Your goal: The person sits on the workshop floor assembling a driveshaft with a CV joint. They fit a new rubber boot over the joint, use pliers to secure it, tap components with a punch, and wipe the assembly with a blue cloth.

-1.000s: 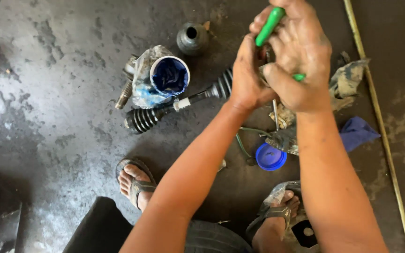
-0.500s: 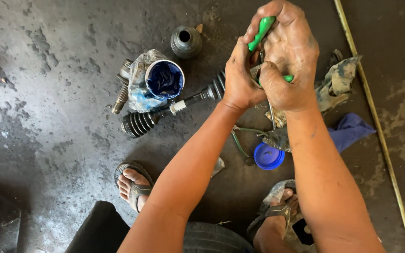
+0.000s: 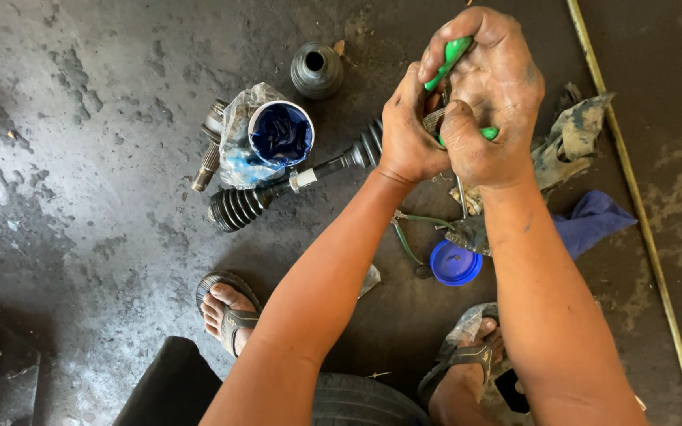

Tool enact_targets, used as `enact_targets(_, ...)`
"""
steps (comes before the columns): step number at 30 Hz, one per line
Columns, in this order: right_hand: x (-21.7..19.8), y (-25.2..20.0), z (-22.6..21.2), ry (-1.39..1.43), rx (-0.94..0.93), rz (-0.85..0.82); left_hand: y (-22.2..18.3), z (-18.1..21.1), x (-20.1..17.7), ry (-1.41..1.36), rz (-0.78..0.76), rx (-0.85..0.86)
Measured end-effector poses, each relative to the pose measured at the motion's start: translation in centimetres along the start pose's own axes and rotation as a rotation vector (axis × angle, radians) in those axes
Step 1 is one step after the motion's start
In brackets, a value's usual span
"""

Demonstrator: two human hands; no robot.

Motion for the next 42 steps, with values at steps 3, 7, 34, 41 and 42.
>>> enact_targets(3, -0.1, 0.1, 0.1, -0.007, -0.022, 0.002, 0.1, 0.0, 0.0, 0.004, 0.005, 0.011)
enact_targets(7, 0.0, 0.0, 0.3, 0.014, 0.003, 0.0, -0.1, -0.3, -0.1, 0.041, 0.016, 0.035)
enact_targets(34, 0.0, 0.2, -2.1, -0.034, 0.04, -0.08, -0.3, -0.6, 1.4, 0.037, 0.081, -0.12)
enact_targets(41, 0.4, 0.6, -0.5, -0.039, -0.041, 0.035, -0.6, -1.6, 1.2, 0.084, 0.101, 0.031)
enact_targets(42, 0.5, 0.7, -0.6, -0.055, -0.039, 0.041, -0.5, -1.8, 1.2, 0.093, 0.109, 0.026)
Point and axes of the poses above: each hand's wrist, its own y-axis towards the middle knuckle, its own x-axis out of the palm, z = x × y, the point moved 2 cm from there along y, towards the middle knuckle, and after that the axes turned 9 degrees about z, right-handed, at the moved point
